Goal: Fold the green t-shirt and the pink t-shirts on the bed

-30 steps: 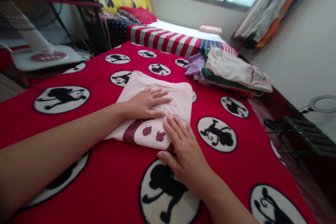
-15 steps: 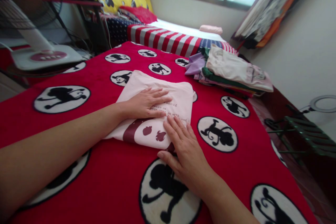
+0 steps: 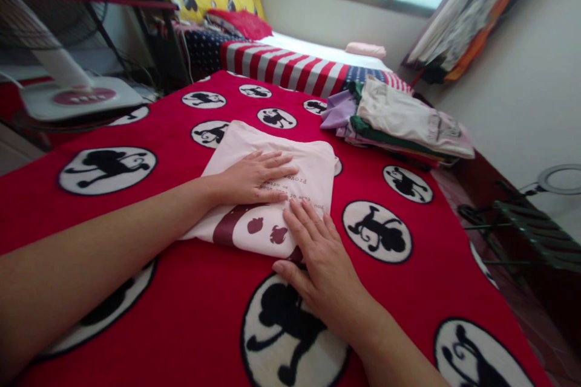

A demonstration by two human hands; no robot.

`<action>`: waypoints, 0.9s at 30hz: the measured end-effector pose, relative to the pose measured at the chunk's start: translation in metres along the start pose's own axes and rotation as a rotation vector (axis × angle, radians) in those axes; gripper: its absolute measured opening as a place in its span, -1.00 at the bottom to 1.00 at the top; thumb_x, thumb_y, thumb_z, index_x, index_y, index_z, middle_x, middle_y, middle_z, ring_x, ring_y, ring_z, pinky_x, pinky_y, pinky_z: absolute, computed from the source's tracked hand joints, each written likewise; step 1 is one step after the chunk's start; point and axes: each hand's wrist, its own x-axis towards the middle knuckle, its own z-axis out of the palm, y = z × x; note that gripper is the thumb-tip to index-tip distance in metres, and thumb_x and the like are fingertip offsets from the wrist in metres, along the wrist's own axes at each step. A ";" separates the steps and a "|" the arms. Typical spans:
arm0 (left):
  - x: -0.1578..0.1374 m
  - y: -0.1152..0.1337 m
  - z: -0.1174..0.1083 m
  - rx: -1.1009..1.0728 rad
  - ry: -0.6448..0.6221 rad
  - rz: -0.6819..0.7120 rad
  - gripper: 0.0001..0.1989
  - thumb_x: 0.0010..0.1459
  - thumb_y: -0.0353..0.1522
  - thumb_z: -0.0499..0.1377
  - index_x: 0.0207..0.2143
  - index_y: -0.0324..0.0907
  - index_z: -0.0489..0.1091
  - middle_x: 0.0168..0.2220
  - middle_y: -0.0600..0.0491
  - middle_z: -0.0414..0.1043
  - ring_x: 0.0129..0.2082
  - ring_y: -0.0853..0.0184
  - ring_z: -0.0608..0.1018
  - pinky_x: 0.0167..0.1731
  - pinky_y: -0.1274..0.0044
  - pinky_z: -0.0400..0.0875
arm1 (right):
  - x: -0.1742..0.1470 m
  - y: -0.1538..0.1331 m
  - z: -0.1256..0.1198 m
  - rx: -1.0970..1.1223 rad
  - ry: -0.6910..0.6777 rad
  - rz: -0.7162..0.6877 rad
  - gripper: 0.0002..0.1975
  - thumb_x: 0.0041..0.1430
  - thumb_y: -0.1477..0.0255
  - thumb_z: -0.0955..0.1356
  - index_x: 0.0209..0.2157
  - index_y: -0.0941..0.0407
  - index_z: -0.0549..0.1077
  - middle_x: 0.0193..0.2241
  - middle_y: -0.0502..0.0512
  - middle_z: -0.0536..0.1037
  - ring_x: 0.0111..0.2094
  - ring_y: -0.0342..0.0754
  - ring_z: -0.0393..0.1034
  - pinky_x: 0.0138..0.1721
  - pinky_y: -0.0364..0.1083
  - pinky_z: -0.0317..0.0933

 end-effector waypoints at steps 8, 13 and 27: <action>0.000 0.000 0.000 0.007 0.007 0.005 -0.34 0.26 0.06 -0.04 0.32 0.01 0.09 0.40 0.04 -0.11 0.38 0.14 -0.03 0.30 0.22 -0.24 | 0.001 0.000 0.000 -0.012 -0.001 -0.005 -0.33 0.29 0.16 0.24 0.35 0.07 0.02 0.37 0.11 0.00 0.39 0.04 -0.26 0.34 0.22 -0.20; 0.000 0.000 0.000 0.007 0.005 0.006 -0.35 0.26 0.06 -0.05 0.32 0.02 0.09 0.40 0.06 -0.11 0.38 0.14 -0.04 0.30 0.23 -0.24 | 0.000 0.000 -0.001 -0.008 -0.006 0.001 -0.32 0.29 0.16 0.24 0.35 0.07 0.01 0.37 0.13 0.00 0.39 0.05 -0.26 0.34 0.22 -0.20; 0.000 0.001 -0.001 -0.003 -0.002 0.001 -0.35 0.26 0.06 -0.05 0.32 0.01 0.09 0.40 0.04 -0.12 0.38 0.14 -0.04 0.30 0.22 -0.25 | -0.001 0.000 0.000 -0.016 -0.002 -0.006 -0.34 0.30 0.17 0.24 0.34 0.09 0.04 0.37 0.12 0.00 0.39 0.04 -0.25 0.34 0.22 -0.19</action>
